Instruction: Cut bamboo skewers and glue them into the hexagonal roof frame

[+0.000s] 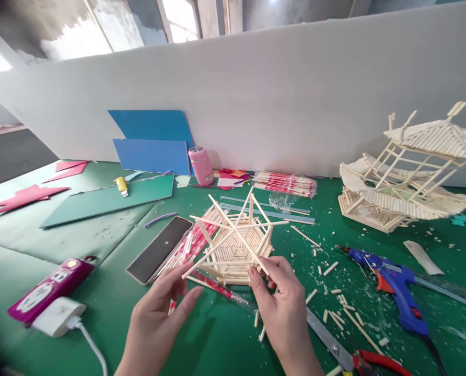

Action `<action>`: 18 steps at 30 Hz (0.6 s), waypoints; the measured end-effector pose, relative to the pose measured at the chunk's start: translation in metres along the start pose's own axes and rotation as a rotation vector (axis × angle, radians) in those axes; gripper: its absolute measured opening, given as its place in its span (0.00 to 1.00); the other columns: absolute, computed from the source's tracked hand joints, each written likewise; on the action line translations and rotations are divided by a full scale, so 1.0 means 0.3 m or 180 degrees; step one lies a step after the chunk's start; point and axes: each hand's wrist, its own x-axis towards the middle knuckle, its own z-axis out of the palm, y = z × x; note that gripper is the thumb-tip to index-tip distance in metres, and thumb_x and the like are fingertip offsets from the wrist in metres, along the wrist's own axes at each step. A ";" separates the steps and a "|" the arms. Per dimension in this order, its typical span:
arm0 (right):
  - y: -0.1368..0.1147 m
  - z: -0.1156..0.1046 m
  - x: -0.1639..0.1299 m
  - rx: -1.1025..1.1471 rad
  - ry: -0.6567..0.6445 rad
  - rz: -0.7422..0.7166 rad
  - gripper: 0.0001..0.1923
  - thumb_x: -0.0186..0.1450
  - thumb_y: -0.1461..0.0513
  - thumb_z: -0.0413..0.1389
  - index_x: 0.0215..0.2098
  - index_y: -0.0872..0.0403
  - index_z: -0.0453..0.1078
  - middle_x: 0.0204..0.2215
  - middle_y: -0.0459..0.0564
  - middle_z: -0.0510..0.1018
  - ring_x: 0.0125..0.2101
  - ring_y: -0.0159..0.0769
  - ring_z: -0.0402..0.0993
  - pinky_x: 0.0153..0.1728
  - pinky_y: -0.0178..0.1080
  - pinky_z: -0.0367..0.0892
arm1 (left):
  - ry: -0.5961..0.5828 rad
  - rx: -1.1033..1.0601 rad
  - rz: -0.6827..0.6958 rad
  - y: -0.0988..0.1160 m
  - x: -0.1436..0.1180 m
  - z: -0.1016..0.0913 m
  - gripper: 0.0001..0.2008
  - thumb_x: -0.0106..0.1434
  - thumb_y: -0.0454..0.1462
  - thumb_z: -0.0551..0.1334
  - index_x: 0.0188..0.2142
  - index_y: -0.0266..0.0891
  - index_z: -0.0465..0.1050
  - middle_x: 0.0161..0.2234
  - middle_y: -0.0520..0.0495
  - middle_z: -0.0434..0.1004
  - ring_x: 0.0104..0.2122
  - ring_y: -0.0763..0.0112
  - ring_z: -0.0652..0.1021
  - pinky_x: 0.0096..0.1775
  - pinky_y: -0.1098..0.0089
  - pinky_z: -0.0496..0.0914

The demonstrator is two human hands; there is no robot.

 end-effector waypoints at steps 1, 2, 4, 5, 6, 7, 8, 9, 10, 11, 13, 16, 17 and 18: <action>-0.001 0.001 -0.004 0.0002 -0.0007 -0.0003 0.07 0.63 0.58 0.53 0.37 0.50 0.71 0.30 0.46 0.68 0.29 0.32 0.66 0.29 0.35 0.64 | -0.0024 -0.0211 -0.0086 0.000 0.009 0.009 0.13 0.56 0.35 0.63 0.42 0.39 0.72 0.32 0.47 0.73 0.25 0.72 0.72 0.27 0.72 0.70; -0.001 0.003 -0.007 0.0002 -0.0011 -0.0003 0.07 0.63 0.59 0.53 0.37 0.50 0.71 0.30 0.46 0.68 0.29 0.33 0.67 0.30 0.35 0.64 | -0.0032 -0.0393 -0.0154 0.001 0.017 0.017 0.11 0.56 0.34 0.63 0.41 0.39 0.74 0.34 0.46 0.74 0.26 0.72 0.73 0.27 0.72 0.71; 0.002 0.006 -0.012 0.0025 0.0011 -0.0016 0.08 0.63 0.59 0.53 0.38 0.51 0.71 0.30 0.47 0.68 0.30 0.34 0.67 0.30 0.36 0.65 | 0.0015 -0.0641 -0.0223 0.001 0.031 0.033 0.09 0.55 0.34 0.63 0.38 0.39 0.76 0.36 0.45 0.76 0.28 0.69 0.75 0.29 0.72 0.72; 0.004 0.007 -0.013 0.0054 0.0028 -0.0041 0.08 0.63 0.59 0.53 0.39 0.51 0.71 0.30 0.47 0.68 0.30 0.34 0.68 0.30 0.36 0.65 | 0.0049 -0.0715 -0.0223 0.000 0.035 0.040 0.08 0.55 0.33 0.64 0.36 0.40 0.77 0.36 0.45 0.76 0.30 0.68 0.76 0.29 0.72 0.72; 0.007 0.009 -0.014 0.0089 0.0050 -0.0074 0.09 0.63 0.60 0.53 0.40 0.51 0.71 0.31 0.47 0.69 0.31 0.34 0.68 0.30 0.36 0.66 | 0.0092 -0.0773 -0.0200 -0.001 0.039 0.045 0.07 0.55 0.33 0.64 0.34 0.40 0.78 0.34 0.46 0.77 0.30 0.67 0.76 0.29 0.72 0.72; 0.010 0.010 -0.014 0.0122 0.0068 -0.0109 0.09 0.63 0.60 0.53 0.41 0.51 0.71 0.31 0.48 0.69 0.31 0.34 0.68 0.30 0.36 0.66 | 0.0125 -0.0827 -0.0165 -0.003 0.042 0.050 0.06 0.55 0.32 0.64 0.33 0.41 0.78 0.33 0.46 0.77 0.30 0.67 0.76 0.29 0.72 0.72; 0.012 0.011 -0.014 0.0150 0.0080 -0.0143 0.09 0.63 0.61 0.54 0.41 0.50 0.71 0.31 0.48 0.69 0.31 0.34 0.68 0.30 0.35 0.66 | 0.0145 -0.0881 -0.0126 -0.005 0.044 0.053 0.06 0.55 0.32 0.64 0.32 0.41 0.79 0.33 0.47 0.77 0.30 0.67 0.76 0.29 0.72 0.72; 0.014 0.012 -0.013 0.0164 0.0086 -0.0174 0.08 0.62 0.61 0.54 0.40 0.50 0.71 0.31 0.48 0.69 0.31 0.34 0.68 0.30 0.35 0.66 | 0.0157 -0.0926 -0.0093 -0.006 0.046 0.055 0.06 0.55 0.31 0.64 0.32 0.42 0.79 0.32 0.47 0.77 0.30 0.68 0.76 0.29 0.73 0.72; 0.015 0.012 -0.012 0.0164 0.0087 -0.0196 0.07 0.62 0.61 0.54 0.39 0.50 0.71 0.31 0.47 0.69 0.31 0.34 0.69 0.29 0.35 0.66 | 0.0157 -0.0946 -0.0065 -0.007 0.048 0.055 0.07 0.55 0.31 0.64 0.32 0.42 0.79 0.32 0.48 0.77 0.29 0.68 0.76 0.29 0.73 0.72; 0.015 0.011 -0.012 0.0155 0.0088 -0.0206 0.07 0.62 0.62 0.54 0.39 0.49 0.72 0.31 0.47 0.69 0.31 0.33 0.69 0.29 0.34 0.66 | 0.0149 -0.0936 -0.0047 -0.006 0.050 0.055 0.07 0.55 0.31 0.64 0.32 0.42 0.79 0.31 0.48 0.77 0.29 0.69 0.76 0.28 0.74 0.72; 0.014 0.011 -0.011 0.0142 0.0088 -0.0193 0.07 0.62 0.62 0.54 0.38 0.49 0.72 0.30 0.46 0.69 0.30 0.33 0.69 0.28 0.34 0.66 | 0.0137 -0.0870 -0.0018 -0.003 0.055 0.053 0.07 0.55 0.30 0.64 0.31 0.42 0.79 0.31 0.49 0.77 0.29 0.70 0.76 0.28 0.75 0.72; 0.011 0.012 -0.013 0.0143 0.0100 -0.0161 0.07 0.62 0.62 0.54 0.39 0.48 0.71 0.30 0.46 0.70 0.30 0.33 0.69 0.28 0.34 0.66 | 0.0137 -0.0744 0.0063 0.004 0.064 0.049 0.07 0.54 0.29 0.64 0.30 0.42 0.79 0.30 0.50 0.77 0.28 0.71 0.76 0.27 0.76 0.71; 0.010 0.013 -0.014 0.0149 0.0109 -0.0157 0.07 0.62 0.63 0.54 0.39 0.48 0.71 0.31 0.46 0.70 0.30 0.33 0.69 0.28 0.34 0.66 | 0.0143 -0.0703 0.0096 0.006 0.066 0.048 0.07 0.54 0.29 0.64 0.30 0.42 0.79 0.30 0.50 0.77 0.27 0.72 0.76 0.27 0.77 0.71; 0.009 0.014 -0.014 0.0153 0.0117 -0.0157 0.07 0.62 0.63 0.54 0.39 0.48 0.71 0.31 0.46 0.70 0.31 0.34 0.70 0.29 0.34 0.66 | 0.0149 -0.0659 0.0125 0.007 0.068 0.048 0.07 0.54 0.29 0.64 0.30 0.42 0.78 0.30 0.51 0.77 0.27 0.73 0.75 0.28 0.77 0.70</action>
